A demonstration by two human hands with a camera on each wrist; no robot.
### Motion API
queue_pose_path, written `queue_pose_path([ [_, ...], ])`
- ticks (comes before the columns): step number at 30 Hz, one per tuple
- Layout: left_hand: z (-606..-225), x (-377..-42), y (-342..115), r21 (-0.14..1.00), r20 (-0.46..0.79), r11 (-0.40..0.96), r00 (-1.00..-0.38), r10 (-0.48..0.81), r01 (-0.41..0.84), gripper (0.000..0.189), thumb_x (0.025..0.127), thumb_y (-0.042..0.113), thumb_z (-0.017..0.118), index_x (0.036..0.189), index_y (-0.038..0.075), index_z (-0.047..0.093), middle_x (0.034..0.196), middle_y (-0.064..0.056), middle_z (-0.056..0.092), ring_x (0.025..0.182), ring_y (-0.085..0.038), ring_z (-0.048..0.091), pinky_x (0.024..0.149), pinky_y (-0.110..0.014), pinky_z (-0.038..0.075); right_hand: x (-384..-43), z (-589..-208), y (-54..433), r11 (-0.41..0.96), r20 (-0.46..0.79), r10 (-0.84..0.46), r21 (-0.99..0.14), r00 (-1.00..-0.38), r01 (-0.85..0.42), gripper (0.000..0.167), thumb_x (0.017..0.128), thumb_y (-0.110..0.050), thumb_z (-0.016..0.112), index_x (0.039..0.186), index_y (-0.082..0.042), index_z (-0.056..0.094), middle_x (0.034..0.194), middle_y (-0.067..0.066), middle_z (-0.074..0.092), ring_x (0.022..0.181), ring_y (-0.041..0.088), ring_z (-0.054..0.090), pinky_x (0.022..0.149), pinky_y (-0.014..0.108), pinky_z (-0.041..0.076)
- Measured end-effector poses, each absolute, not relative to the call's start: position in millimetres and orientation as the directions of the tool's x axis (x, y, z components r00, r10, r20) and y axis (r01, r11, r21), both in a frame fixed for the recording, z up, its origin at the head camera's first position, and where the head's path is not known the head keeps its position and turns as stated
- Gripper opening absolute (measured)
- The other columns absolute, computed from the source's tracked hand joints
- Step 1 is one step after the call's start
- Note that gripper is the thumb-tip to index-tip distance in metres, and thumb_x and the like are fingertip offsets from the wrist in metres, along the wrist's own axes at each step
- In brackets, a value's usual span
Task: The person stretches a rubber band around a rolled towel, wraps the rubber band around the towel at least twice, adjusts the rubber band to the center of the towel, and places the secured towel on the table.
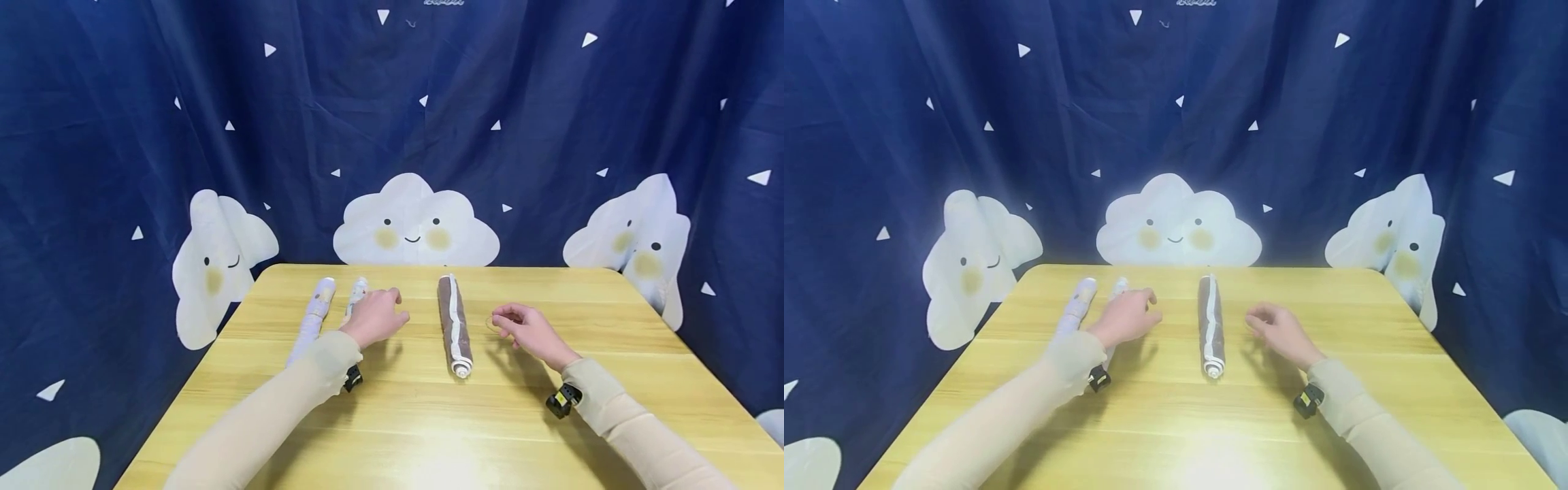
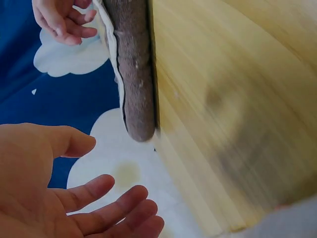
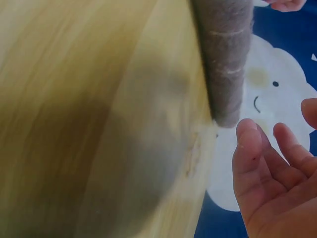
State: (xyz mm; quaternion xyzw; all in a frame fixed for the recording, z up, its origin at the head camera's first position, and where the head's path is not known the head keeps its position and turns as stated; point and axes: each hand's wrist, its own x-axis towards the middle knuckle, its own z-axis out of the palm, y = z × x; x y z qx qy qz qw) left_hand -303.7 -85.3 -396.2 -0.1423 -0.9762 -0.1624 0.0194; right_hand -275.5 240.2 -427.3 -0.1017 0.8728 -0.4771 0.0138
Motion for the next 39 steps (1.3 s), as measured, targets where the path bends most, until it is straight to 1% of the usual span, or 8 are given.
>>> queue_pose_path([
  [7,-403,-306,-66,0.329,0.09,0.894,-0.953,0.29,0.304,0.038,0.093,0.037,0.062,0.12,0.011,0.064,0.112,-0.008,0.069,0.089,-0.021,0.062,0.08,-0.04,0.053,-282,-439,249,0.568,0.096,-0.179,-0.803,-0.979,-0.183,0.034,0.101,-0.024,0.061,0.121,0.003,0.062,0.099,0.023,0.067,0.088,0.034,0.064,0.061,0.039,0.057],
  [12,-411,-312,-54,0.366,0.067,0.884,-0.955,0.288,0.292,0.041,0.093,0.04,0.062,0.123,0.012,0.062,0.109,-0.007,0.069,0.086,-0.02,0.061,0.079,-0.039,0.053,-283,-442,252,0.598,0.111,-0.183,-0.776,-0.977,-0.2,0.034,0.1,-0.026,0.062,0.118,0.003,0.064,0.095,0.02,0.067,0.084,0.031,0.064,0.06,0.033,0.055],
  [16,-418,-319,-44,0.405,0.058,0.871,-0.958,0.281,0.279,0.044,0.094,0.043,0.061,0.125,0.012,0.061,0.109,-0.007,0.069,0.087,-0.021,0.062,0.081,-0.039,0.053,-284,-444,252,0.647,0.156,-0.211,-0.718,-0.965,-0.257,0.027,0.098,-0.019,0.064,0.114,0.003,0.067,0.096,0.013,0.07,0.084,0.023,0.063,0.066,0.027,0.052],
  [21,-425,-329,-30,0.47,0.054,0.847,-0.965,0.256,0.25,0.046,0.095,0.044,0.061,0.127,0.011,0.059,0.11,-0.009,0.07,0.089,-0.024,0.064,0.08,-0.04,0.052,-286,-446,249,0.688,0.189,-0.246,-0.657,-0.951,-0.309,0.021,0.096,-0.015,0.066,0.109,0.001,0.069,0.099,0.007,0.072,0.086,0.017,0.063,0.076,0.027,0.049],
  [28,-439,-339,-14,0.547,0.005,0.814,-0.973,0.231,0.196,0.055,0.093,0.046,0.06,0.134,0.009,0.053,0.093,-0.007,0.067,0.075,-0.022,0.062,0.074,-0.037,0.05,-282,-448,242,0.67,0.171,-0.277,-0.671,-0.946,-0.317,0.021,0.096,-0.015,0.066,0.109,0.001,0.07,0.099,0.006,0.072,0.086,0.017,0.064,0.075,0.026,0.05],
  [33,-448,-349,-6,0.569,0.006,0.8,-0.974,0.228,0.191,0.059,0.095,0.049,0.06,0.135,0.006,0.052,0.1,-0.01,0.068,0.08,-0.023,0.063,0.077,-0.038,0.051,-283,-449,238,0.674,0.155,-0.269,-0.675,-0.951,-0.301,0.02,0.096,-0.015,0.065,0.108,0.001,0.07,0.096,0.005,0.071,0.085,0.016,0.063,0.075,0.025,0.05],
  [35,-450,-353,-3,0.581,0.003,0.792,-0.974,0.226,0.186,0.059,0.095,0.051,0.06,0.131,0.005,0.053,0.098,-0.01,0.067,0.075,-0.022,0.062,0.072,-0.036,0.05,-283,-447,237,0.68,0.146,-0.268,-0.672,-0.952,-0.295,0.021,0.095,-0.016,0.065,0.108,0.0,0.07,0.096,0.005,0.071,0.086,0.015,0.063,0.075,0.026,0.049],
  [39,-448,-357,5,0.655,-0.05,0.745,-0.977,0.207,0.124,0.057,0.093,0.05,0.064,0.122,0.003,0.053,0.088,-0.008,0.064,0.058,-0.019,0.059,0.054,-0.033,0.049,-283,-442,234,0.681,0.134,-0.279,-0.67,-0.951,-0.295,0.023,0.096,-0.019,0.065,0.108,0.0,0.069,0.098,0.005,0.071,0.087,0.016,0.062,0.075,0.028,0.05],
])
